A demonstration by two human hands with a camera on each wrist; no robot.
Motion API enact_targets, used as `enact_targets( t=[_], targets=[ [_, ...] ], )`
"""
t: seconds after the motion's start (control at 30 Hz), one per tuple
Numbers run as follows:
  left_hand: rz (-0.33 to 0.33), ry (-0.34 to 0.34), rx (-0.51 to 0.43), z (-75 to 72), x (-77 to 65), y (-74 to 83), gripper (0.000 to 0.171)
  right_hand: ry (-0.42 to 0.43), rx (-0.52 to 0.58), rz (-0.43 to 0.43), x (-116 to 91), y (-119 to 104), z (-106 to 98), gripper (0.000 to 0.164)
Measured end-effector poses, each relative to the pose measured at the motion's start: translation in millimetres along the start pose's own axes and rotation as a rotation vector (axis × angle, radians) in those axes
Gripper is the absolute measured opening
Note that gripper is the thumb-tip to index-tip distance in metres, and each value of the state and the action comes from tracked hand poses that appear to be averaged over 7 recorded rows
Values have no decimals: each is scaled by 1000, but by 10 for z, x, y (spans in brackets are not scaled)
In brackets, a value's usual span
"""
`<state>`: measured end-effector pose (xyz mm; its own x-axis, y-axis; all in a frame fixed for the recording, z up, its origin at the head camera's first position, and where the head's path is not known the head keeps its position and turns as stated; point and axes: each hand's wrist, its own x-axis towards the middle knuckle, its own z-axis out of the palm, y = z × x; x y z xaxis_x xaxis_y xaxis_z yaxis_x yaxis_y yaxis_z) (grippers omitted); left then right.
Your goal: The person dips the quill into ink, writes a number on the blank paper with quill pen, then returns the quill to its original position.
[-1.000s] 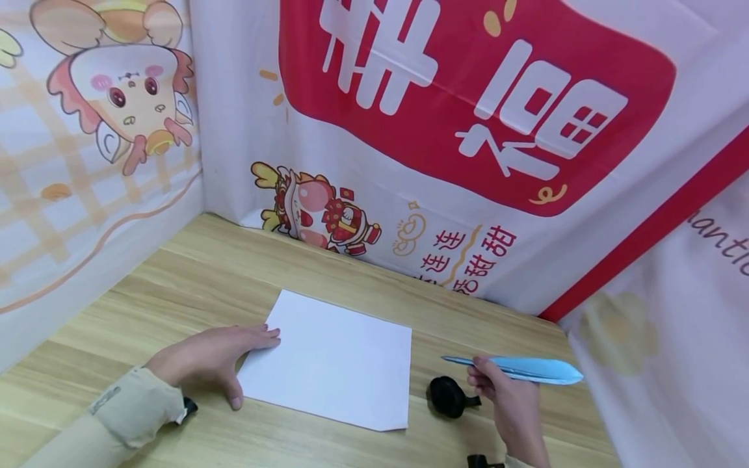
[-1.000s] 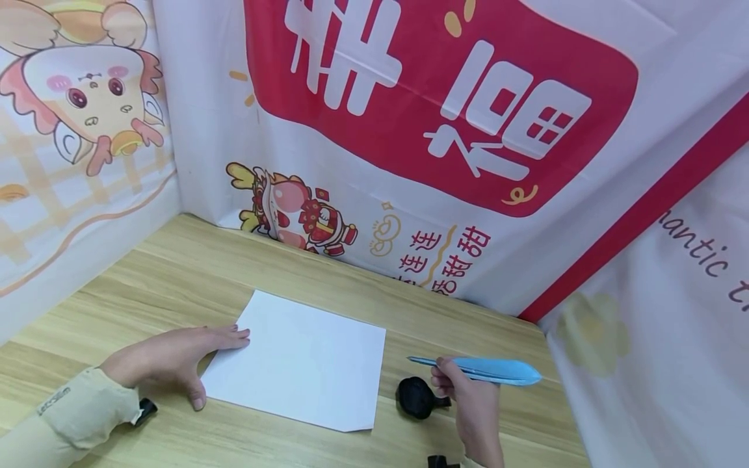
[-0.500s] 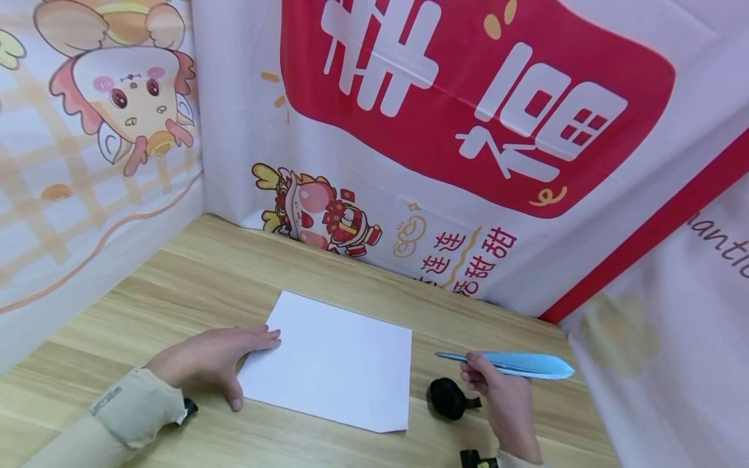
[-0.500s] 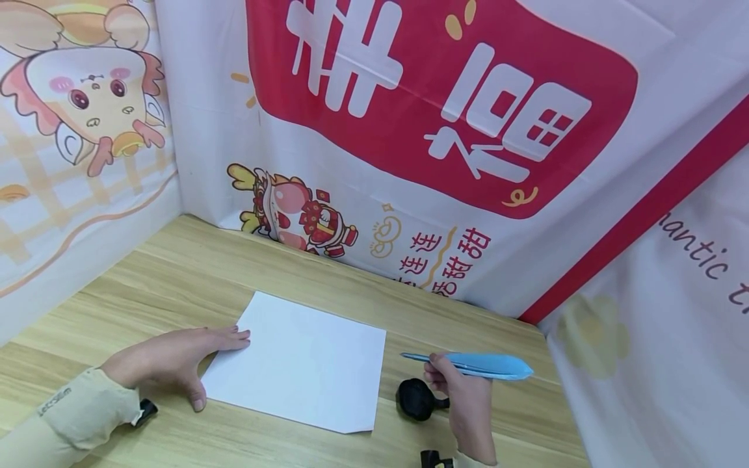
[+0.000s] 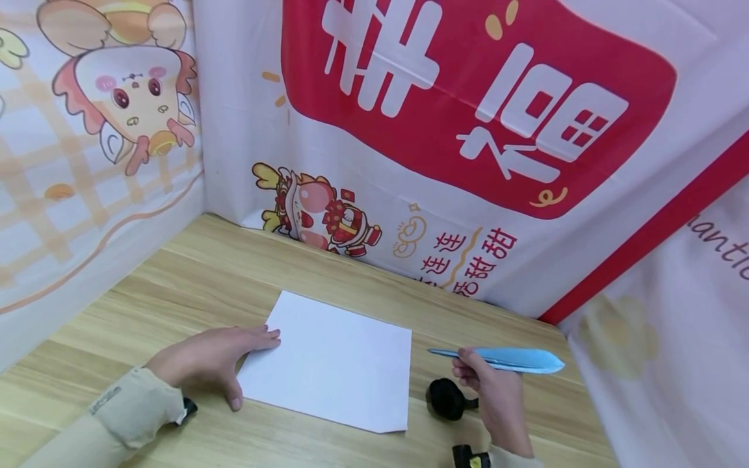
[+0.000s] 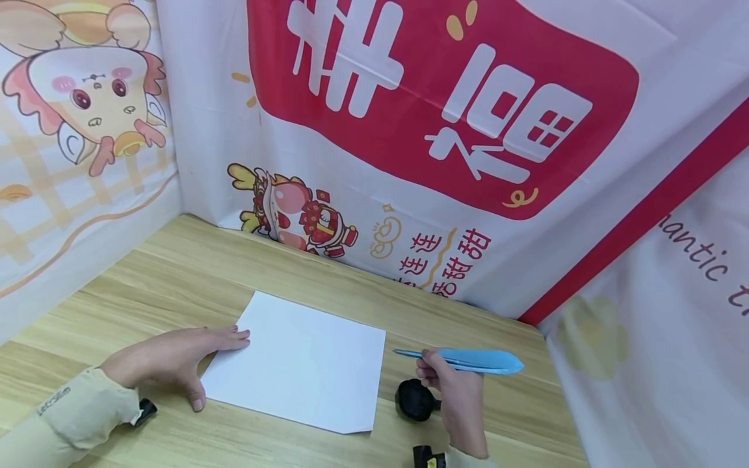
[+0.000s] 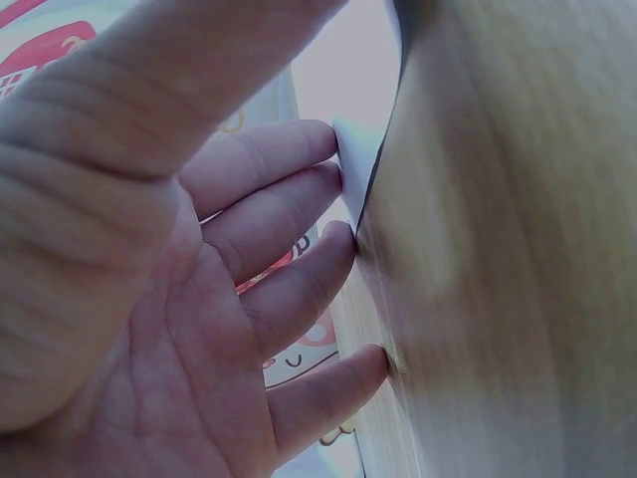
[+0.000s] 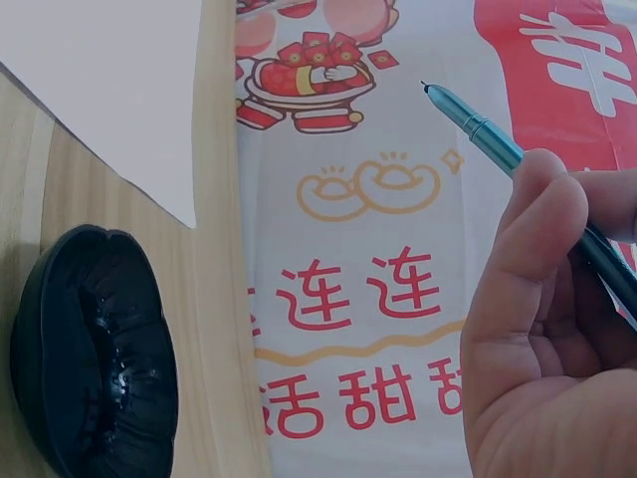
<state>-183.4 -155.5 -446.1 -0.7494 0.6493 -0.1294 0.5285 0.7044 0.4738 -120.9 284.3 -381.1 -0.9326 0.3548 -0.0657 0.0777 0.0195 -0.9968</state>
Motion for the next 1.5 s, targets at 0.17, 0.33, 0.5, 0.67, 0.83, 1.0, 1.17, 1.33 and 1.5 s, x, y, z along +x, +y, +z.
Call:
enact_targets(
  t=[0.17, 0.33, 0.5, 0.67, 0.83, 1.0, 1.17, 1.33, 1.5],
  targets=[
    [7, 16, 9, 20, -7, -13, 115, -8, 24, -20, 32, 26, 49, 26],
    [10, 20, 11, 11, -9, -20, 115, -22, 41, -26, 52, 50, 83, 26],
    [13, 15, 17, 1, -3, -24, 115, -22, 46, -28, 57, 53, 116, 27],
    [13, 8, 6, 5, -1, -19, 115, -40, 43, -41, 55, 68, 150, 33],
    [4, 6, -1, 4, -9, -8, 117, -71, 23, -110, 84, 133, 176, 34],
    [5, 11, 12, -3, -16, 3, 116, -63, 3, -109, 162, 235, 190, 35],
    [5, 11, 28, -7, -13, 0, 115, -48, 32, -47, 133, 167, 259, 31],
    [5, 16, 26, -4, -5, -1, 115, -52, 31, -37, 82, 61, 358, 28],
    [3, 10, 16, -7, -11, 13, 115, -52, 23, -22, 79, 52, 419, 26]
  ],
)
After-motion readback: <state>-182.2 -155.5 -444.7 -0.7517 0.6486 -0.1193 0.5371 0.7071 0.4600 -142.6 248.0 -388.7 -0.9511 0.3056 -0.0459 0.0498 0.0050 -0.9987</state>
